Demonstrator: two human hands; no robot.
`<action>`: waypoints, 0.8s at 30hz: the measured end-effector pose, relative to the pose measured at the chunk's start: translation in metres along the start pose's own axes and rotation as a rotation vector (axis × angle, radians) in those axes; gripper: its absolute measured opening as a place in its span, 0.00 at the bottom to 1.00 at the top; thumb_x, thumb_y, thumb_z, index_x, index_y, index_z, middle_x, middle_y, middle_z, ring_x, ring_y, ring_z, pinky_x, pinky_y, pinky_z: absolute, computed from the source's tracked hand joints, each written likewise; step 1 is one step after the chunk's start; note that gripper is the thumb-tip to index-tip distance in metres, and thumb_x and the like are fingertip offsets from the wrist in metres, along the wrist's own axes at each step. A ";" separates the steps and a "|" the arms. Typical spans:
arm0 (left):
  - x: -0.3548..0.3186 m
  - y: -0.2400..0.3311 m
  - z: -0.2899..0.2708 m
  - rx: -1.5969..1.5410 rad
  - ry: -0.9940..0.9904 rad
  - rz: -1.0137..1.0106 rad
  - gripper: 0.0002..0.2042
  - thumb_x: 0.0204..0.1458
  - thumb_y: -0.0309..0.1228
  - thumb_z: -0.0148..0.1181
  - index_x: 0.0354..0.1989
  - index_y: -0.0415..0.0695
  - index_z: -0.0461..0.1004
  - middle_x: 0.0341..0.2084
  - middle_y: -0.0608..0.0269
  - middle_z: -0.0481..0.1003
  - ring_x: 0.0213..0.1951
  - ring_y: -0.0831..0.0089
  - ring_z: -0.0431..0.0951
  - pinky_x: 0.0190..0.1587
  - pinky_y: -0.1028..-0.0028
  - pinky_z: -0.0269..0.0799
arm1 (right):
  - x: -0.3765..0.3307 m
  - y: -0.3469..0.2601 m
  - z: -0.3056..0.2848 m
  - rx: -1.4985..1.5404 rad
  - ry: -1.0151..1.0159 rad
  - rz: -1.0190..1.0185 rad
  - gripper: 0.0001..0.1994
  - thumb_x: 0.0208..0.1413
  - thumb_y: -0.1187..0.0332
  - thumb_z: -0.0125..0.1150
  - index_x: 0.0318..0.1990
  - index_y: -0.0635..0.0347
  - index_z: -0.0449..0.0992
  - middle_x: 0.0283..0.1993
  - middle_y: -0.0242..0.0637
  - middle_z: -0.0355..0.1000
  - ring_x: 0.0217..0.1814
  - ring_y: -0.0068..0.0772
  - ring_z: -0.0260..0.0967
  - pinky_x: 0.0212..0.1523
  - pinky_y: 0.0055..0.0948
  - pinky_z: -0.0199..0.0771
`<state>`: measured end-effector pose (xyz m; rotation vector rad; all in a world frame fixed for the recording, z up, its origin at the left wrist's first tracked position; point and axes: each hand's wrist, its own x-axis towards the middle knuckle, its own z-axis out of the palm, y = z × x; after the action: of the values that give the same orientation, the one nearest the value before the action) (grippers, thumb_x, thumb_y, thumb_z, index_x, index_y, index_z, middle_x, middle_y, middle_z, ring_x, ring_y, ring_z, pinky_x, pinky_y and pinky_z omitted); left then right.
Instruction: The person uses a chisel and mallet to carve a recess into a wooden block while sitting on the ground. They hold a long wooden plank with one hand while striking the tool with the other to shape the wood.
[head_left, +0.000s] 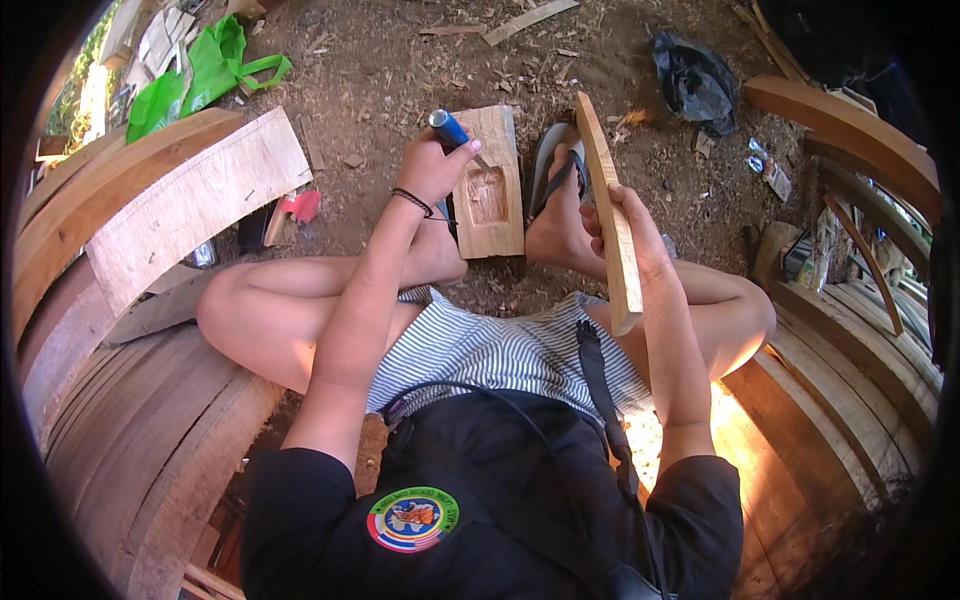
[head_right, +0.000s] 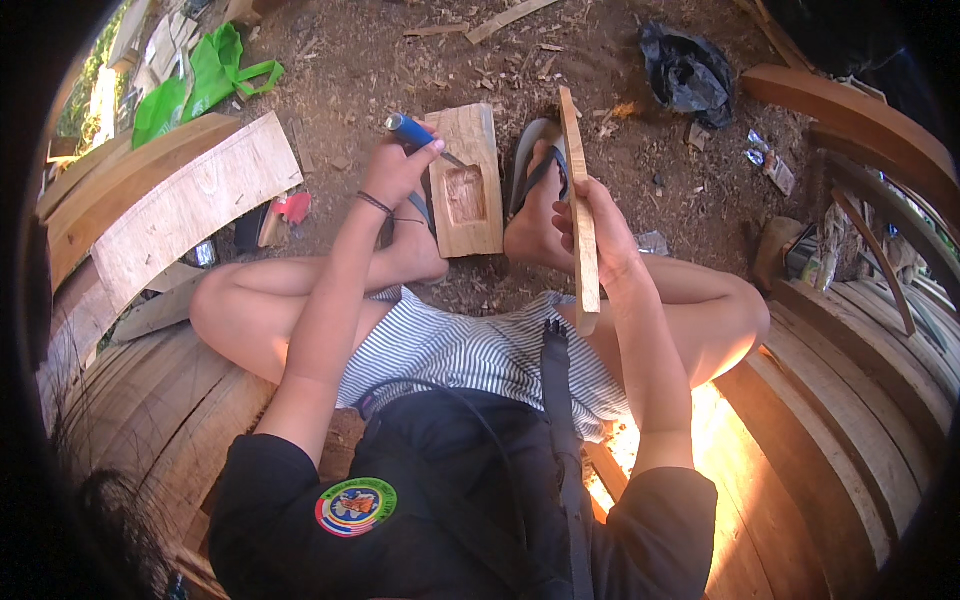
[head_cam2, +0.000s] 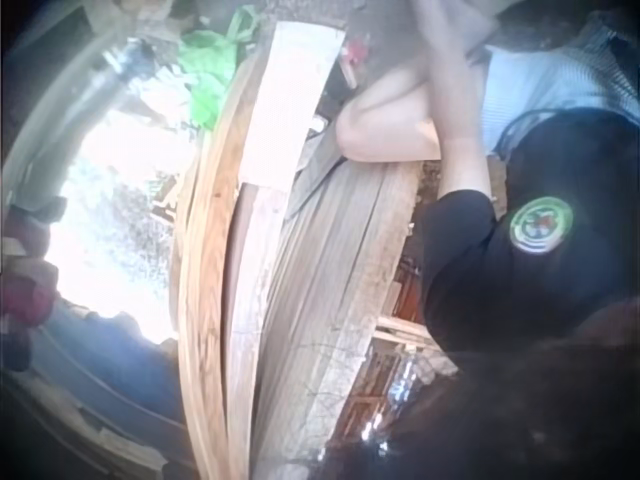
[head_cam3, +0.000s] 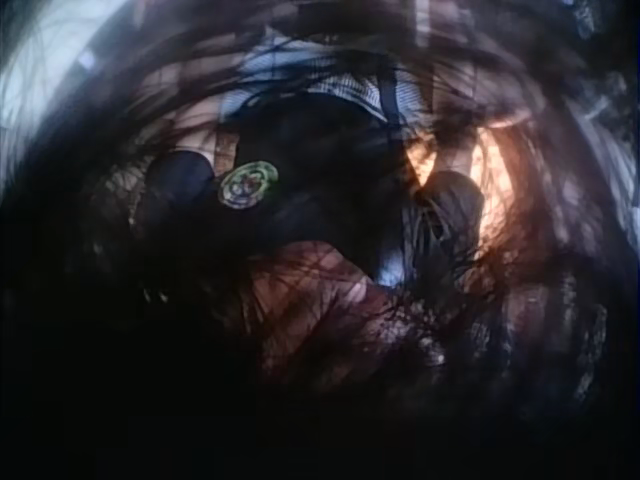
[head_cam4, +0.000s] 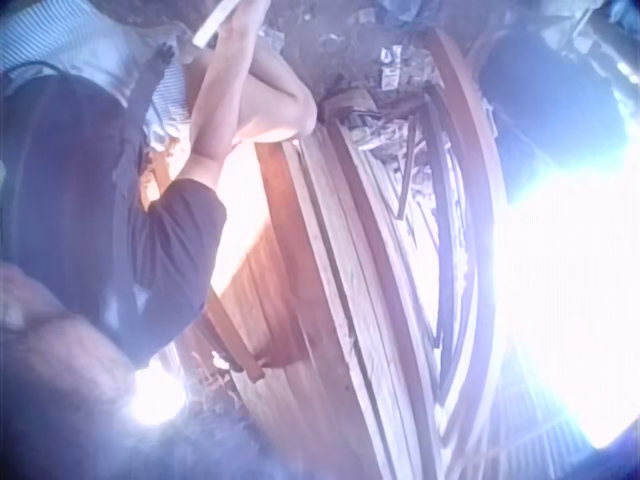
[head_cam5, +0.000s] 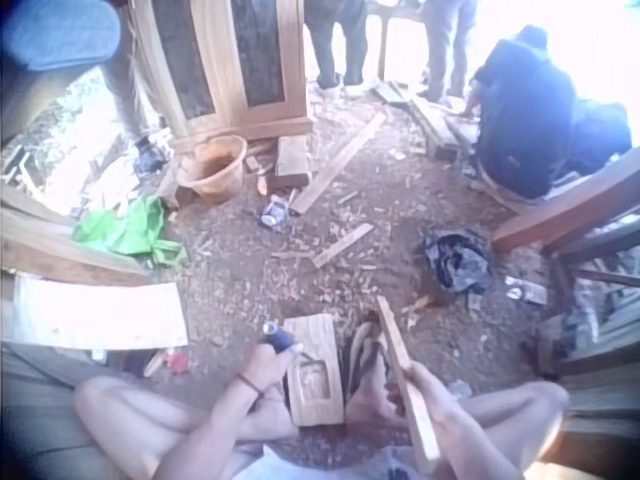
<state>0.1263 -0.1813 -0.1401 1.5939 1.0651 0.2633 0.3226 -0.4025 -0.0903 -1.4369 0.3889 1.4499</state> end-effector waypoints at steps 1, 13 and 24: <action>0.000 -0.001 0.001 0.010 0.000 -0.003 0.14 0.52 0.33 0.65 0.43 0.40 0.74 0.37 0.61 0.78 0.42 0.73 0.77 0.48 0.72 0.71 | 0.000 0.001 0.000 -0.005 0.001 -0.004 0.18 0.56 0.51 0.53 0.48 0.49 0.66 0.38 0.33 0.71 0.36 0.25 0.70 0.30 0.24 0.71; -0.005 0.005 0.000 0.047 -0.004 0.009 0.14 0.51 0.32 0.66 0.43 0.40 0.74 0.37 0.60 0.78 0.42 0.71 0.77 0.48 0.71 0.71 | 0.002 0.003 0.002 -0.040 -0.009 -0.013 0.18 0.57 0.53 0.53 0.52 0.45 0.64 0.37 0.32 0.69 0.34 0.24 0.69 0.25 0.21 0.68; -0.001 -0.006 0.001 0.054 0.016 0.048 0.14 0.51 0.34 0.65 0.43 0.40 0.75 0.37 0.60 0.79 0.41 0.72 0.78 0.47 0.71 0.72 | -0.004 0.001 0.012 -0.077 -0.015 -0.029 0.26 0.57 0.57 0.53 0.62 0.45 0.56 0.39 0.32 0.66 0.33 0.24 0.68 0.25 0.21 0.66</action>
<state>0.1239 -0.1832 -0.1455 1.6694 1.0547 0.2822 0.3140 -0.3956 -0.0842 -1.4860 0.3043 1.4648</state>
